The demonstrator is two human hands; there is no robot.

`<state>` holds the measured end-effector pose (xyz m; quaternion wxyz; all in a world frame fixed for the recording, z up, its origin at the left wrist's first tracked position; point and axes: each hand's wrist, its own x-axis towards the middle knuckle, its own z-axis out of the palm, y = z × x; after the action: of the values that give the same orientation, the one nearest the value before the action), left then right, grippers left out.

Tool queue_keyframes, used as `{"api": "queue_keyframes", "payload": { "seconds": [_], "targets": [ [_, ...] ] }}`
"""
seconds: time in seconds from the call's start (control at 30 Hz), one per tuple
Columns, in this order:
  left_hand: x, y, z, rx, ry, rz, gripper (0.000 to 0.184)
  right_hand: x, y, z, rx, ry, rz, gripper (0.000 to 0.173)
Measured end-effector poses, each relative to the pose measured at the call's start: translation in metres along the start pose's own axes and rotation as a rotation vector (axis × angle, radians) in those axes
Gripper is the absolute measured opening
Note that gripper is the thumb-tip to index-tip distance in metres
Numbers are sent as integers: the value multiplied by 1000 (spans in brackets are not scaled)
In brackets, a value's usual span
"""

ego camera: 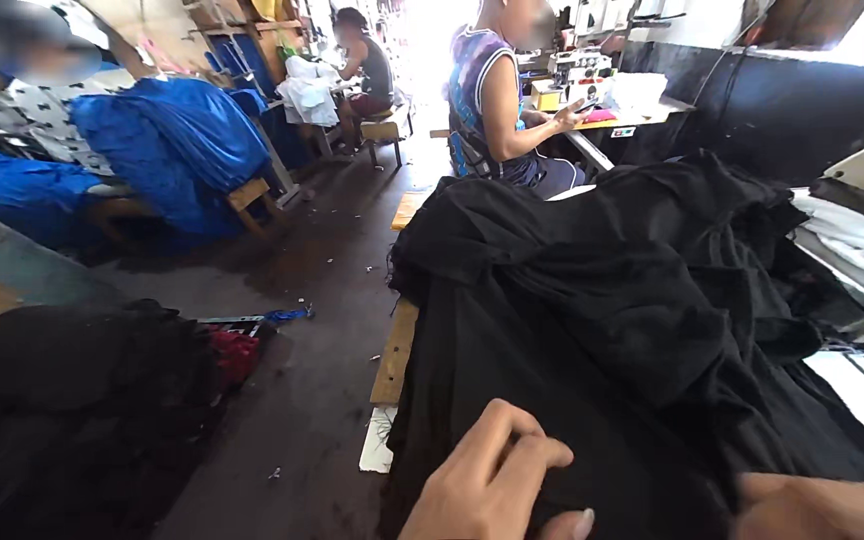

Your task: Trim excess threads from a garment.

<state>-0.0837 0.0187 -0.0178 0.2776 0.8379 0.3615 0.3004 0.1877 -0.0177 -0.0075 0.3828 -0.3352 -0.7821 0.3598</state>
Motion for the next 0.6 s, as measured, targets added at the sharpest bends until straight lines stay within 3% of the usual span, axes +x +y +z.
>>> {"api": "queue_keyframes", "payload": {
  "seconds": [0.13,0.23,0.3,0.4,0.6],
  "targets": [
    [2,-14,34,28,-33,-208,35,14,38,37,171,123,94,40],
    [-7,-20,57,-2,125,-236,16,3,64,45,219,167,172,33],
    [-11,-21,64,-149,236,-228,14,-2,62,47,202,146,161,35],
    [-10,-24,58,-390,300,-214,15,0,53,52,27,151,196,36],
    [-11,-25,56,-391,289,-210,14,-1,46,66,-331,146,280,42]
  ]
}}
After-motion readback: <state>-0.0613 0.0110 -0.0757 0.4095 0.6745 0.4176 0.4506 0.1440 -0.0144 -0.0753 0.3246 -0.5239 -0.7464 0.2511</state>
